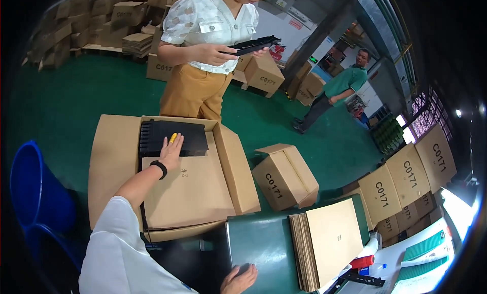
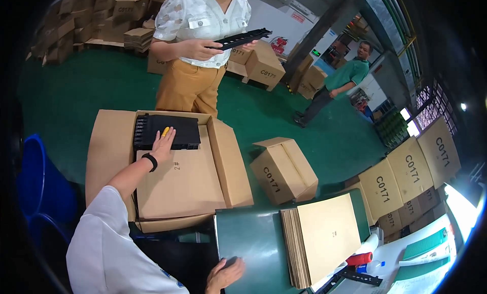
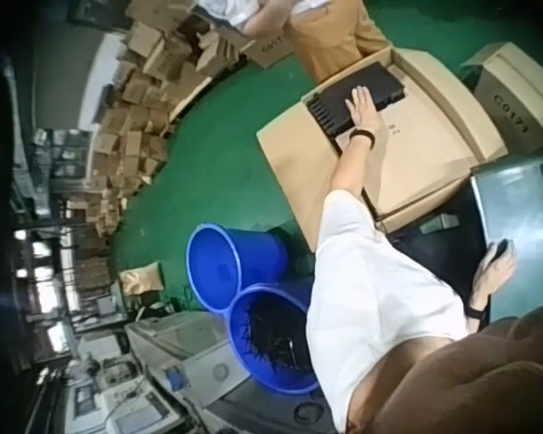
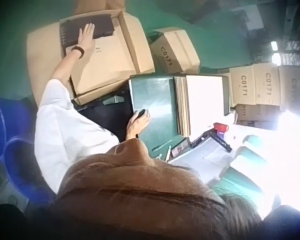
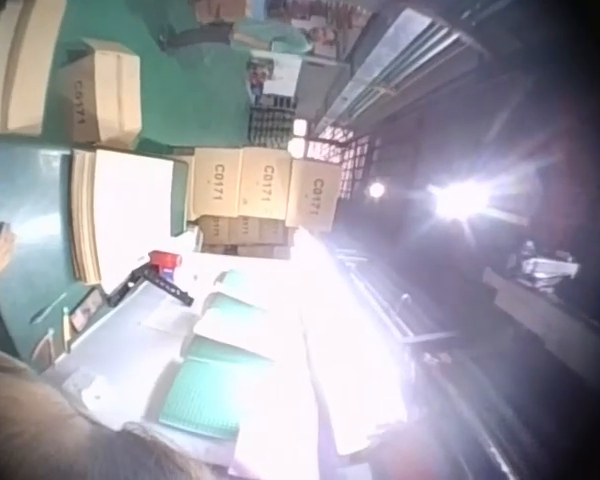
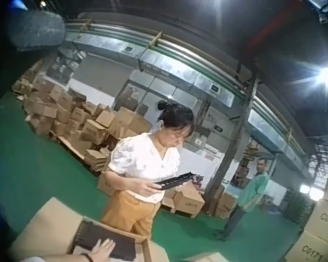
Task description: The person opens the door of an injection molding machine to retrieve molded parts, trims excess material from the parts using pliers, and places them into a cardboard box.
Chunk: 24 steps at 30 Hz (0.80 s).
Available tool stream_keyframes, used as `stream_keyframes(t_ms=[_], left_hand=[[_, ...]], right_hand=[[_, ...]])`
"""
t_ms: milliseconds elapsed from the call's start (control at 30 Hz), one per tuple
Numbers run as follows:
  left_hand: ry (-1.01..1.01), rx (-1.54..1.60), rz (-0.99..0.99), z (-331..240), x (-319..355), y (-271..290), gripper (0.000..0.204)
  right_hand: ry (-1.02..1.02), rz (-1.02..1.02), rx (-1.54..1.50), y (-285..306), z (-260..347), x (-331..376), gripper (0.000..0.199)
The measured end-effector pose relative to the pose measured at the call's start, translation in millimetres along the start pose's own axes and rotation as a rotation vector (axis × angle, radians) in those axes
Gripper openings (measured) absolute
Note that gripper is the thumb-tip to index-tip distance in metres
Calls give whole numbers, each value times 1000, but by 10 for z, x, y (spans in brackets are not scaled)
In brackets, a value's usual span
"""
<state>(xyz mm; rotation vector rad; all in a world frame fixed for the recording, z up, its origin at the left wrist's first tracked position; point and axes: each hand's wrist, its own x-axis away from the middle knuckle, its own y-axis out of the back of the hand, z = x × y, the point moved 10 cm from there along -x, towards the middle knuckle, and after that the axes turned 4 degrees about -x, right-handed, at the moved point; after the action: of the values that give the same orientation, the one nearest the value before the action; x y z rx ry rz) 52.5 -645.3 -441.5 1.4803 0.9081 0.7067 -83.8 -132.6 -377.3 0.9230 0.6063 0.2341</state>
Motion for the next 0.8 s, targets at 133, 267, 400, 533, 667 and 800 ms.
stream_keyframes(t_ms=[133,267,400,533,667,800], left_hand=[[-76,208,-244,-620,-285,287,85],[19,176,-138,-347,-643,-61,79],[126,100,139,-451,-814,-657,88],[139,4,238,-492,-747,-539,86],[138,74,252,-491,-742,-410,83],[77,169,58,-711,-589,139,76]], right_hand=[[20,-15,30,59,-10,-19,49],[60,47,-100,27,112,-31,51],[-438,389,-674,80,-508,83,79],[-325,319,-540,1358,-189,-511,81],[-219,132,-503,2256,-70,-1374,90],[-298,94,-670,2667,-109,-2168,99]])
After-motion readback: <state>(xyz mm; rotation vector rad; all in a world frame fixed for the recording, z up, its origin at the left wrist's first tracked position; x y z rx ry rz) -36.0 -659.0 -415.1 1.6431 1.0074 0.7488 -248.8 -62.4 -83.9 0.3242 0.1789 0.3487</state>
